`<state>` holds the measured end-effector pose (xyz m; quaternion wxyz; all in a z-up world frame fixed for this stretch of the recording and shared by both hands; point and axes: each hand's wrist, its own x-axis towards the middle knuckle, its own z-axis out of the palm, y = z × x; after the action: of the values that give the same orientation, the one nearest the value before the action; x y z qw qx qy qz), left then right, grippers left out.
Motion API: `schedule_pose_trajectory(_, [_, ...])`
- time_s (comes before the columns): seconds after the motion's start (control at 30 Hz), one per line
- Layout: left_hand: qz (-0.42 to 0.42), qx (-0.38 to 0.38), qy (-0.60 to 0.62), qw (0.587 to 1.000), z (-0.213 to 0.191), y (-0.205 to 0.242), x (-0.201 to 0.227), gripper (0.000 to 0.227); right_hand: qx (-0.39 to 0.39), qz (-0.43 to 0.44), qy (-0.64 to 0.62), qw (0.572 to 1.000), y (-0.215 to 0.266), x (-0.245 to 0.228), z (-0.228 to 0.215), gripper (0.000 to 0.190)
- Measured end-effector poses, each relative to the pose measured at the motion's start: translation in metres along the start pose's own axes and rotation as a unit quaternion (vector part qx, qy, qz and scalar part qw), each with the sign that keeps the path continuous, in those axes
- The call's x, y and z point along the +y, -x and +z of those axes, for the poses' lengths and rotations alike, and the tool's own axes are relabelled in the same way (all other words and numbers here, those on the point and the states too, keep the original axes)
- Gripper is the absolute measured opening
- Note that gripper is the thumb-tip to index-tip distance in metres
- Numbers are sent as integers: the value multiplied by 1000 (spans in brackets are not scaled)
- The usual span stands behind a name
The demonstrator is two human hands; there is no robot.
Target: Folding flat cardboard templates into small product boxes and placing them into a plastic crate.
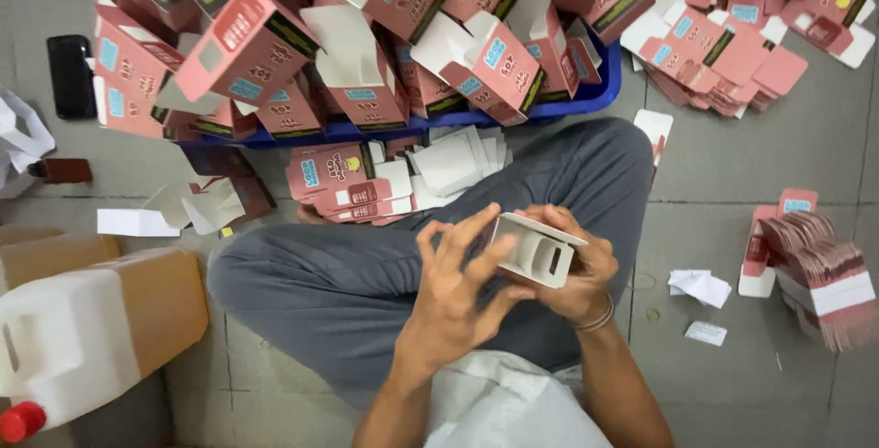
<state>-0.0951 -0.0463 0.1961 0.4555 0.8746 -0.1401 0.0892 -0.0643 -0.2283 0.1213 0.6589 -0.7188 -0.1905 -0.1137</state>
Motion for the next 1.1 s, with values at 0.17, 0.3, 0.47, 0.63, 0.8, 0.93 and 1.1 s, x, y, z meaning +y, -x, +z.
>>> schedule_pose_trajectory(0.17, [-57,0,208,976,-18,-6,-19,85,7,47,11,999,2,7,-5,100])
schedule_pose_trajectory(0.3, [-47,-25,244,968,-12,-1,-39,60,5,49,-84,995,-2,3,5,108])
schedule_pose_trajectory(0.47, [-46,19,264,963,-10,-4,-42,57,-54,49,-181,981,-13,10,-2,134])
schedule_pose_trajectory(0.63, [-49,84,240,966,-7,-1,-48,70,-30,60,-123,990,-12,23,-34,127])
schedule_pose_trajectory(0.8, [-168,90,375,907,-10,-7,-49,76,93,168,9,981,6,76,-73,67])
schedule_pose_trajectory(0.93, [-170,99,395,898,-15,-23,-50,69,162,172,54,970,15,94,-74,44])
schedule_pose_trajectory(1.1, [-118,158,474,858,-28,-50,-63,73,182,152,141,961,14,102,-71,15])
